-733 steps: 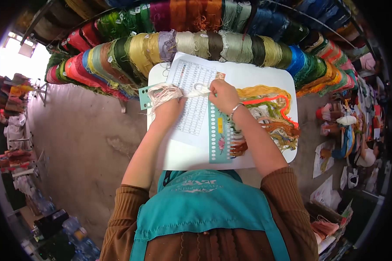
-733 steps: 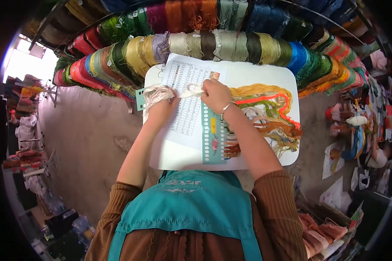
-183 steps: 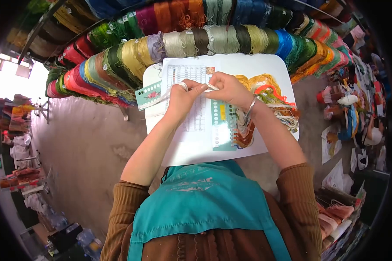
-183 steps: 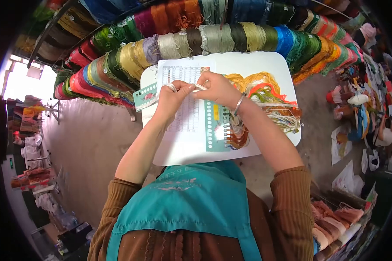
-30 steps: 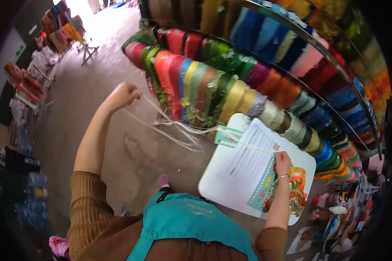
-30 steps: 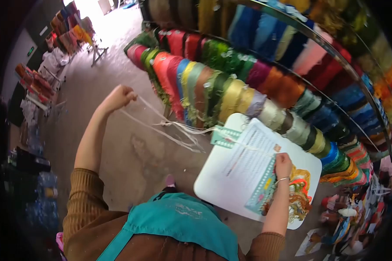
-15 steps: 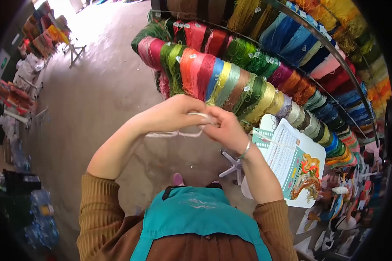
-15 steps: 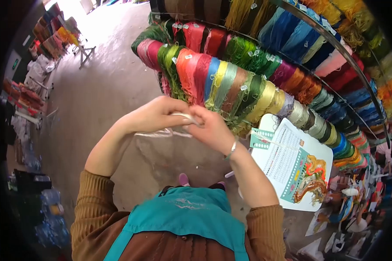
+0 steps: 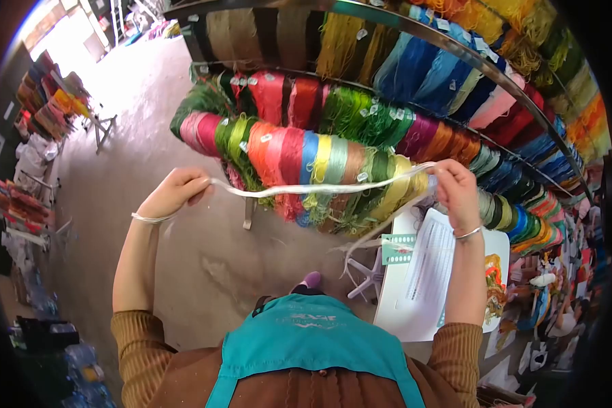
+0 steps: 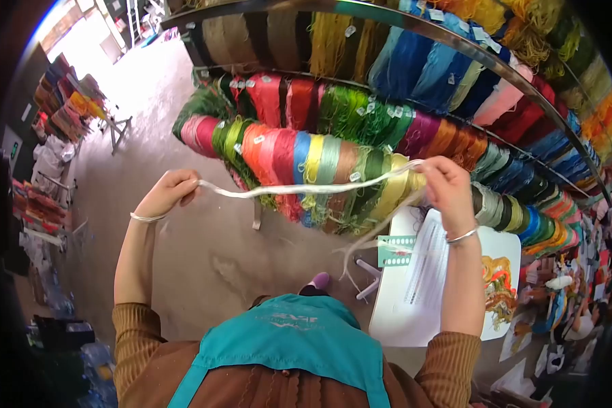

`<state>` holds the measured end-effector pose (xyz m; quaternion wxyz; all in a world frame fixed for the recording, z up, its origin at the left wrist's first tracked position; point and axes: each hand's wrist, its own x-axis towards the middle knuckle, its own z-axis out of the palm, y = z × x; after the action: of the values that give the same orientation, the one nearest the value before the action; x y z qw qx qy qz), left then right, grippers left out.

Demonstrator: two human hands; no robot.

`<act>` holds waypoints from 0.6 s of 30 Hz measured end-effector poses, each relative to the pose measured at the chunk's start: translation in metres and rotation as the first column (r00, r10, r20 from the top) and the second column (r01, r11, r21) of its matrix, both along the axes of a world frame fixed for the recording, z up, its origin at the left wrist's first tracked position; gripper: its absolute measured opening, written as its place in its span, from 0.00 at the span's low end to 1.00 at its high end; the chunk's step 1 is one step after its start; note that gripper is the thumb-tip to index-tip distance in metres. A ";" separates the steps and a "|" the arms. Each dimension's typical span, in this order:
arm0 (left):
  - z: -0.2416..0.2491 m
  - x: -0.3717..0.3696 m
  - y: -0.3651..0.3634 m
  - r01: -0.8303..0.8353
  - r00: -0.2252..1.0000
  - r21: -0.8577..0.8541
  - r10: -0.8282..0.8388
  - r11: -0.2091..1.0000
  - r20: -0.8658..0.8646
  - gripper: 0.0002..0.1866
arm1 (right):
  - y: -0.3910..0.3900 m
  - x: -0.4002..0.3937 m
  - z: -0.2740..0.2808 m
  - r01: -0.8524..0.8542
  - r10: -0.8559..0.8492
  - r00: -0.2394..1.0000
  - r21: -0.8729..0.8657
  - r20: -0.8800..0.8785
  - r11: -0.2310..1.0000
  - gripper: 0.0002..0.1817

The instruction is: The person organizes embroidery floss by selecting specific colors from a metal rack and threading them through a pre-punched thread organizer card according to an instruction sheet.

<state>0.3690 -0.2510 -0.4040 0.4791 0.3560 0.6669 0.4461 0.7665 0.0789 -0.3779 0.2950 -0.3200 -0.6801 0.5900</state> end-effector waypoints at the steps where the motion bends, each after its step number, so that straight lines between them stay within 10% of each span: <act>1: 0.013 0.012 0.024 0.027 0.985 0.125 -0.005 0.992 -0.170 0.12 | -0.002 -0.010 0.003 -0.038 0.037 0.999 0.052 0.007 0.998 0.07; 6: 0.070 0.071 0.126 0.477 0.836 0.306 -0.317 0.824 -0.448 0.11 | -0.024 -0.064 0.039 -0.322 0.312 0.947 0.254 0.078 0.912 0.07; 9: 0.084 0.101 0.162 0.549 0.834 0.321 -0.529 0.771 -0.156 0.12 | -0.034 -0.073 0.068 -0.403 0.388 0.915 0.305 0.111 0.863 0.08; 14: 0.101 0.104 0.191 0.746 0.621 0.221 -0.776 0.628 0.109 0.15 | -0.024 -0.055 0.105 -0.293 0.265 0.956 0.310 0.128 0.905 0.09; 18: 0.167 0.078 0.204 0.763 0.640 0.188 -0.763 0.618 -0.089 0.14 | -0.011 -0.035 0.124 -0.178 0.177 0.984 0.355 0.035 0.918 0.08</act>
<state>0.4465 -0.0468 -0.2372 0.5830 0.6534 0.4021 0.2676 0.7310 0.0677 -0.2542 0.2926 -0.1988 -0.8021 0.4811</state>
